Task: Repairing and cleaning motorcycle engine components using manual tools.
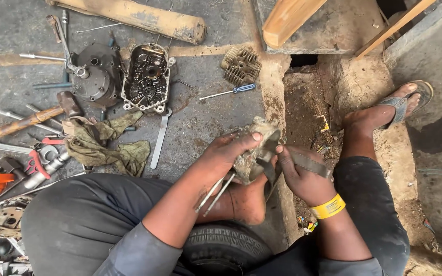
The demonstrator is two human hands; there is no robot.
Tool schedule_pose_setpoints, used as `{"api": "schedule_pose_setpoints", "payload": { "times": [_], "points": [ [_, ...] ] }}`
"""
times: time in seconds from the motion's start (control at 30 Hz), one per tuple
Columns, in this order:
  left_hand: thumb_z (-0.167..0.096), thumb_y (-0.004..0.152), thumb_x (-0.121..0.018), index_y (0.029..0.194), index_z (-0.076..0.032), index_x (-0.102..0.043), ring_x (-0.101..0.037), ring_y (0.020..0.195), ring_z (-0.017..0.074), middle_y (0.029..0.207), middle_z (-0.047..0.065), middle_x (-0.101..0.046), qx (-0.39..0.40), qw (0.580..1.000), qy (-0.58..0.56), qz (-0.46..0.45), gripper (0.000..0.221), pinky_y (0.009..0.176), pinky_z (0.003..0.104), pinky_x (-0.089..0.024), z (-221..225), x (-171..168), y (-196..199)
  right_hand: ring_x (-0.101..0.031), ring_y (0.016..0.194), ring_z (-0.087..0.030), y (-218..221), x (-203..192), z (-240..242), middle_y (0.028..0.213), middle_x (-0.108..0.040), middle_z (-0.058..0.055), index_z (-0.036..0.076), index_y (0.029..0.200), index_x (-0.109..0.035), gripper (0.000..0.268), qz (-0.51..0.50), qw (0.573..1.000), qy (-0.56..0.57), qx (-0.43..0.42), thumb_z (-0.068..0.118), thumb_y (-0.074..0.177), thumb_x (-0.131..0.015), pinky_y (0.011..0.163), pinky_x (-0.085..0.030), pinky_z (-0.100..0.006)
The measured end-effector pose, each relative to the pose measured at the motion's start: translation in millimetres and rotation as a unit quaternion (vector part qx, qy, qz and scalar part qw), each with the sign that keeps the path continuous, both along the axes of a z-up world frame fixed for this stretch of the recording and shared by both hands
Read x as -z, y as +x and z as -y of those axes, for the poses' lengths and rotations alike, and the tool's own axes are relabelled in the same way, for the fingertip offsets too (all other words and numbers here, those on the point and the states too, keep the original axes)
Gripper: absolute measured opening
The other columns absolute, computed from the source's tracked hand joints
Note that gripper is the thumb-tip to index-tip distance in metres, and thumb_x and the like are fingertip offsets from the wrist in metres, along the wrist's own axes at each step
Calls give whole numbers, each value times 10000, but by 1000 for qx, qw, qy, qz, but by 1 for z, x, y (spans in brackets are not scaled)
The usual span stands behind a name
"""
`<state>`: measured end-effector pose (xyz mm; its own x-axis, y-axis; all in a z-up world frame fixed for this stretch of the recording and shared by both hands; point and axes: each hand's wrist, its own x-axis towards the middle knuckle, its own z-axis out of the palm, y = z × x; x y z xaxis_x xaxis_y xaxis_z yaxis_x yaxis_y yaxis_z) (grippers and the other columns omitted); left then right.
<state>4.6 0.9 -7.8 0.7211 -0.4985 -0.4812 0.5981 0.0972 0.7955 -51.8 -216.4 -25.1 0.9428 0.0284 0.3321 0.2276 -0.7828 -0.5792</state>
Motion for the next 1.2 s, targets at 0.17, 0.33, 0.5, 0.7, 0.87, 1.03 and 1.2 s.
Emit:
{"api": "schedule_pose_setpoints", "payload": {
  "times": [0.17, 0.33, 0.5, 0.7, 0.87, 1.03, 1.2],
  "points": [
    [-580, 740, -766, 1265, -57, -636, -744, 912, 180, 1047, 87, -750, -8, 999, 52, 6, 752, 666, 368, -633, -1, 11, 3, -676, 747, -345, 1, -4, -1, 874, -694, -194, -33, 986, -709, 232, 51, 998, 3, -47, 173, 1034, -615, 677, -534, -406],
    [-558, 746, -774, 1235, -56, -703, -711, 842, 207, 1019, 89, -744, -17, 999, -38, -13, 704, 637, 361, -582, -3, 0, 2, -705, 664, -310, -1, 6, 3, 809, -723, -172, -10, 954, -739, 233, -33, 999, 30, -26, 189, 1000, -628, 602, -531, -401],
    [-549, 770, -726, 1209, -91, -733, -739, 873, 186, 1067, 92, -769, 7, 999, 32, -12, 634, 612, 341, -597, -1, -2, -2, -639, 672, -358, -4, -10, 0, 768, -660, -191, -21, 912, -710, 254, -22, 999, -3, 36, 175, 1048, -622, 630, -495, -424],
    [-486, 784, -729, 1276, -59, -681, -750, 986, 229, 1185, 138, -750, -1, 996, -45, -83, 653, 783, 368, -632, -3, -5, 2, -655, 683, -337, -7, 7, 6, 796, -680, -138, 19, 947, -709, 223, -26, 999, 29, -7, 202, 1034, -617, 597, -493, -424],
    [-509, 825, -685, 1347, -39, -595, -709, 1043, 276, 1224, 161, -704, -12, 979, -163, -125, 709, 849, 460, -585, -6, 23, 0, -576, 737, -252, -8, -6, 0, 867, -619, -165, -15, 996, -635, 196, -35, 993, 90, 70, 150, 1025, -736, 632, -464, -374],
    [-502, 866, -696, 1395, 3, -564, -659, 1208, 293, 1333, 174, -666, -43, 932, -328, -149, 743, 1099, 464, -510, -8, 43, -3, -670, 842, -109, -16, -23, -10, 990, -731, -73, 17, 1109, -706, 143, 43, 974, 218, 49, 112, 1010, -749, 705, -547, -261],
    [-494, 853, -719, 1393, -8, -564, -648, 1215, 298, 1326, 173, -664, -61, 929, -344, -123, 743, 1104, 475, -483, -3, 55, -8, -658, 644, -123, -16, -12, -22, 854, -725, -92, -15, 1077, -709, 206, -91, 881, 458, 80, 169, 989, -685, 561, -532, -251]
  ]
}}
